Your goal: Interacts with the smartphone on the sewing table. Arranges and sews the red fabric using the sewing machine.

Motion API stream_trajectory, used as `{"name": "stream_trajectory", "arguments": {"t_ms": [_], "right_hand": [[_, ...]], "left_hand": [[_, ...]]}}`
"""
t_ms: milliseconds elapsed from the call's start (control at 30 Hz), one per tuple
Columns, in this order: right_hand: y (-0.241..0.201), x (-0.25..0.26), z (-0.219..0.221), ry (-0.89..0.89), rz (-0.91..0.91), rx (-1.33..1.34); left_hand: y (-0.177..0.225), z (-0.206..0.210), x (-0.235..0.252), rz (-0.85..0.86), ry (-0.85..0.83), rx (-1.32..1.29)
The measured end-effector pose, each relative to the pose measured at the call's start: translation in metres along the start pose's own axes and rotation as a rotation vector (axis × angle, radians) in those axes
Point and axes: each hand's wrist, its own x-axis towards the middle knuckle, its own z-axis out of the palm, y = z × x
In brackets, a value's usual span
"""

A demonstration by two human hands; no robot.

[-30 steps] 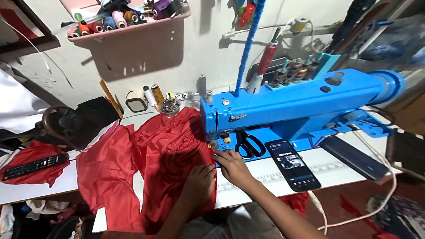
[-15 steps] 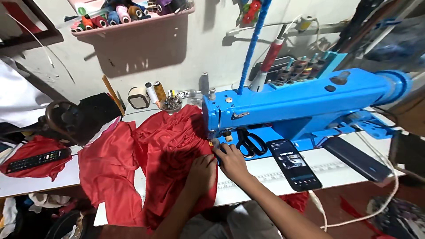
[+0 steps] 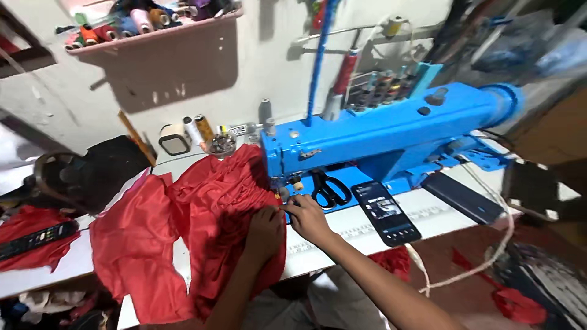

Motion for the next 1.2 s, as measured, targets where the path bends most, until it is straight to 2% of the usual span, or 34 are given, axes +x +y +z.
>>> {"name": "stream_trajectory", "arguments": {"t_ms": [100,233,367,600,700,900,967,1033,1100,1200], "right_hand": [[-0.002,-0.002,-0.005,-0.071,0.053,0.059],[0.003,-0.012,0.004,0.077,-0.017,0.051],[0.003,-0.018,0.007,0.161,-0.059,0.048],[-0.001,-0.015,-0.007,-0.051,0.007,0.041],[-0.003,-0.014,-0.011,-0.072,-0.001,0.079],[-0.004,-0.016,-0.010,-0.071,0.051,0.166],[-0.009,-0.023,-0.025,-0.152,0.106,0.302],[-0.011,-0.042,-0.057,-0.168,0.075,0.444],[0.000,-0.070,-0.090,-0.059,0.023,0.476],[0.042,-0.111,-0.131,0.133,0.102,0.238]], "left_hand": [[0.001,0.000,-0.002,-0.017,-0.032,0.010],[0.005,-0.001,-0.005,-0.004,-0.068,0.072],[0.026,-0.012,-0.015,-0.079,-0.120,0.047],[0.032,-0.012,-0.044,-0.125,-0.046,0.045],[0.029,-0.011,-0.048,-0.082,0.004,0.047],[0.032,-0.012,-0.048,0.032,-0.014,0.047],[0.031,-0.010,-0.051,0.033,-0.014,0.039],[0.030,-0.009,-0.051,0.017,-0.004,0.024],[0.029,-0.008,-0.053,-0.002,0.007,0.000],[0.028,-0.007,-0.055,-0.017,0.015,-0.028]]}}
